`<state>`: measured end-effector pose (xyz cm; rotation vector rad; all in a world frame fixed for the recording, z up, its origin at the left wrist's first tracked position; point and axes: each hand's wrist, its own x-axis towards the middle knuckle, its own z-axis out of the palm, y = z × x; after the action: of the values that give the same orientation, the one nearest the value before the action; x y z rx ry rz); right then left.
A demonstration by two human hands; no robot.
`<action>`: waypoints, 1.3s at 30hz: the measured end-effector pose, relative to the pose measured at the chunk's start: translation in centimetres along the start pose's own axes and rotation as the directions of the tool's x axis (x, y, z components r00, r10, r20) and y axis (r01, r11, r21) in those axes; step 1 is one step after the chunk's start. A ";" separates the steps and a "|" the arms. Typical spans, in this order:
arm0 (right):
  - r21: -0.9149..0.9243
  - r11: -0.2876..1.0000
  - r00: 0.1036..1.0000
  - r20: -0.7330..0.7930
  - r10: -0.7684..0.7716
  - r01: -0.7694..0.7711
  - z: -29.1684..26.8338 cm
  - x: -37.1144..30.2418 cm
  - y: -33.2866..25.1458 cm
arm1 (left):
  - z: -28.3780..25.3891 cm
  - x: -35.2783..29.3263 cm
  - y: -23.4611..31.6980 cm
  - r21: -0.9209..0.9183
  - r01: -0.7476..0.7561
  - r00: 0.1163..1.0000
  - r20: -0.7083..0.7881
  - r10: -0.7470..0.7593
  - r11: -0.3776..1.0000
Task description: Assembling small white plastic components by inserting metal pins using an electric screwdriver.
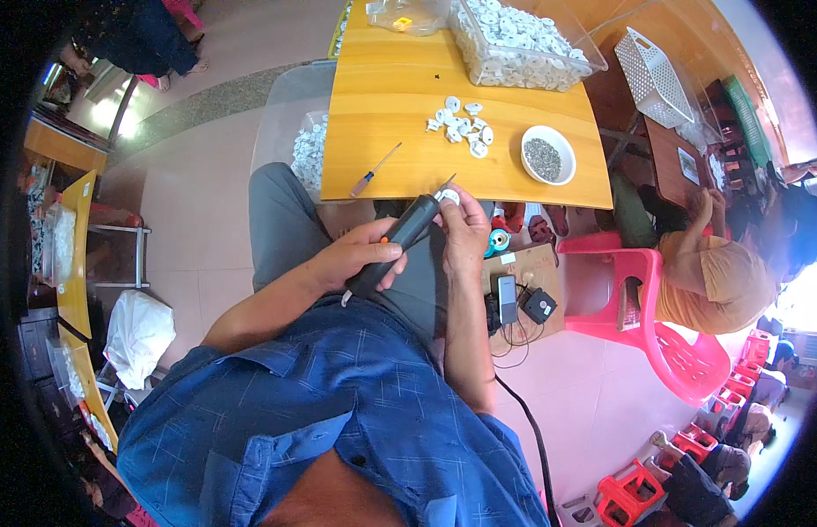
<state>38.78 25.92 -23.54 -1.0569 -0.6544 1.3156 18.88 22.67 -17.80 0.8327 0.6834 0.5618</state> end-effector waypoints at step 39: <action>0.036 0.992 0.991 -0.064 -0.120 0.122 -1.0 0.8 -0.3 | 1.1 -1.8 -1.9 -0.091 -0.091 0.994 0.055 0.096 0.992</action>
<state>39.96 26.46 -23.87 -1.0057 -0.6337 1.1823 18.87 19.82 -18.21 0.7984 0.5636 0.6453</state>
